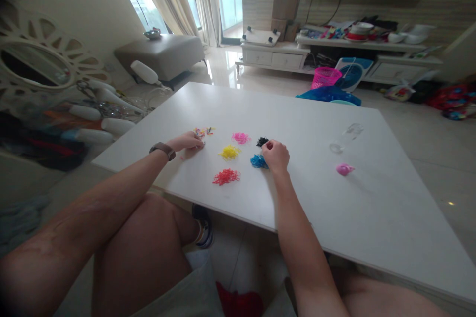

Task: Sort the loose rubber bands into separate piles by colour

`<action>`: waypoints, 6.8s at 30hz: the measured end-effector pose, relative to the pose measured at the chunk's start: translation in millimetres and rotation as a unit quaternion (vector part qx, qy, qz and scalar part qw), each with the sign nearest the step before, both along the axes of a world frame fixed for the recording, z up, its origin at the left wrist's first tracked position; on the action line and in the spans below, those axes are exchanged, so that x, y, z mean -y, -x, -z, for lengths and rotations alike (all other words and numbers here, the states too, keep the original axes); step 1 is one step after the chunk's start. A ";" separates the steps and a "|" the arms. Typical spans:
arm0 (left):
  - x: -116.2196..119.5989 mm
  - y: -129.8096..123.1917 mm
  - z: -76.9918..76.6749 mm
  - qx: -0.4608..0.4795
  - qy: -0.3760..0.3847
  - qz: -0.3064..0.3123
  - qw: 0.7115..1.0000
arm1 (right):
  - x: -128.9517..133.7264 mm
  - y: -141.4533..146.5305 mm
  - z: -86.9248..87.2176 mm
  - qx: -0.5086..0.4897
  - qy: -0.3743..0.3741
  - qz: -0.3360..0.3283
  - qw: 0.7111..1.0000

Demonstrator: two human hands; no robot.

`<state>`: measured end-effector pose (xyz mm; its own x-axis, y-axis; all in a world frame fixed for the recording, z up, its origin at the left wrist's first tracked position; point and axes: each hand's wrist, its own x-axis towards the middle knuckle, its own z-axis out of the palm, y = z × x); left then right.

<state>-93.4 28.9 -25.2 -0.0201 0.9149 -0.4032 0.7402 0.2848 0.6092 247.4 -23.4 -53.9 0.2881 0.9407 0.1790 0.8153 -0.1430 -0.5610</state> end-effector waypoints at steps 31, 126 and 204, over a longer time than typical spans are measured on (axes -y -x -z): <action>-4.6 0.2 6.6 0.112 -0.082 0.000 0.990 | -0.9 0.3 0.3 -0.004 0.002 -0.001 1.000; -3.9 -1.4 9.0 0.088 -0.077 0.043 0.992 | -1.4 0.7 2.2 0.008 0.008 -0.012 1.000; -6.5 -1.3 10.1 0.081 -0.074 0.015 0.994 | -0.4 2.2 -0.8 0.003 0.014 -0.010 1.000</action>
